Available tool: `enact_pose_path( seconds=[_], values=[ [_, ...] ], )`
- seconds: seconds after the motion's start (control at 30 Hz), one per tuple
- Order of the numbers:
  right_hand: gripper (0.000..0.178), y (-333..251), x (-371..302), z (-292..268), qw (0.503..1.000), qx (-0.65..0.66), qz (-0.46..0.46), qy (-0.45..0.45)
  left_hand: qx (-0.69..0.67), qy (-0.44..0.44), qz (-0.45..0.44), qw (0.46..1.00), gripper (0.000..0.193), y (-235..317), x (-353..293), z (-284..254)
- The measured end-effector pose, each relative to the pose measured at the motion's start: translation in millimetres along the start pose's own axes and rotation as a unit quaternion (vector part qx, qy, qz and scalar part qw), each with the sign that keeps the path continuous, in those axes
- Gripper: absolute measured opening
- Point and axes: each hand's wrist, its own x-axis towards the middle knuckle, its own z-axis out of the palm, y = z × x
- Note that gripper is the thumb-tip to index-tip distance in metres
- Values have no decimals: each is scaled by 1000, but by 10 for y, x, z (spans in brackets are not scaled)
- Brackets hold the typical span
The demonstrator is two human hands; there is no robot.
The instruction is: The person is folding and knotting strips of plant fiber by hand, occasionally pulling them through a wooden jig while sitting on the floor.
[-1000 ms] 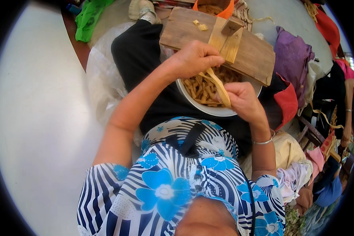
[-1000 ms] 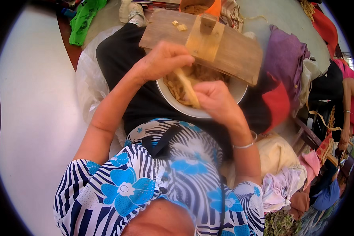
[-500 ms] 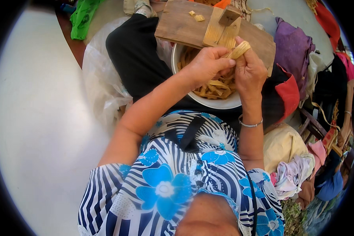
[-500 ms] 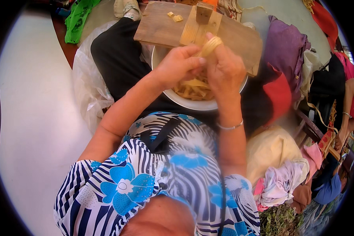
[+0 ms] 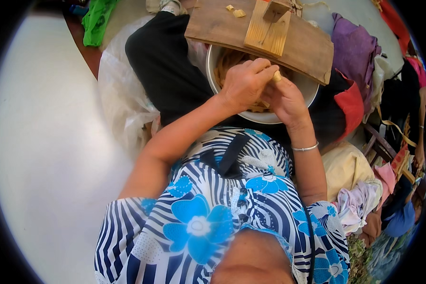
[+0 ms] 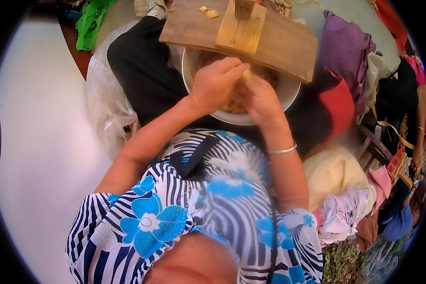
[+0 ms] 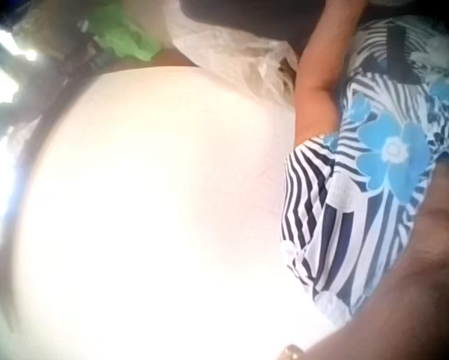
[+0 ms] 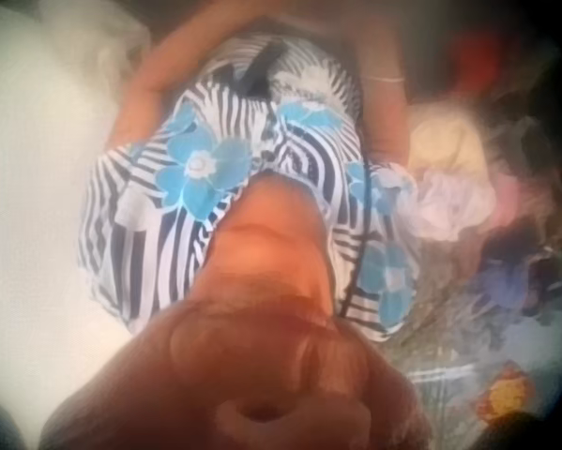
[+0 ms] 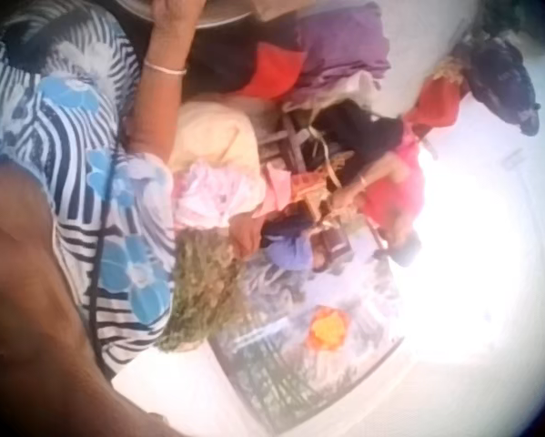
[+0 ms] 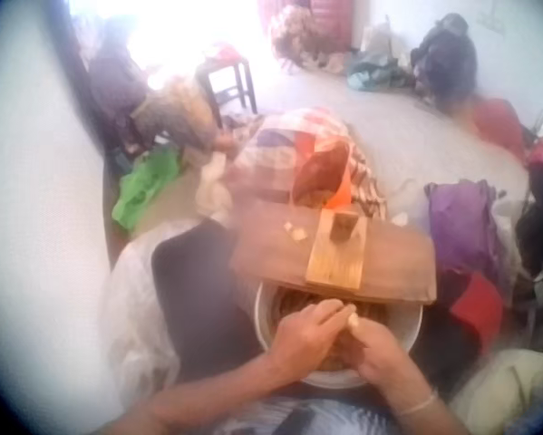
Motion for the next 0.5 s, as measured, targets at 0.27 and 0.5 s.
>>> enact_pose_path(
  seconds=[0.27,0.5],
  values=[
    [17,23,25,-56,932,-293,-208,55,-101,-121,-88,984,23,211,224,-154],
    [11,-166,-61,145,767,-452,-432,144,-293,-117,-301,900,20,35,357,21]
  ],
)
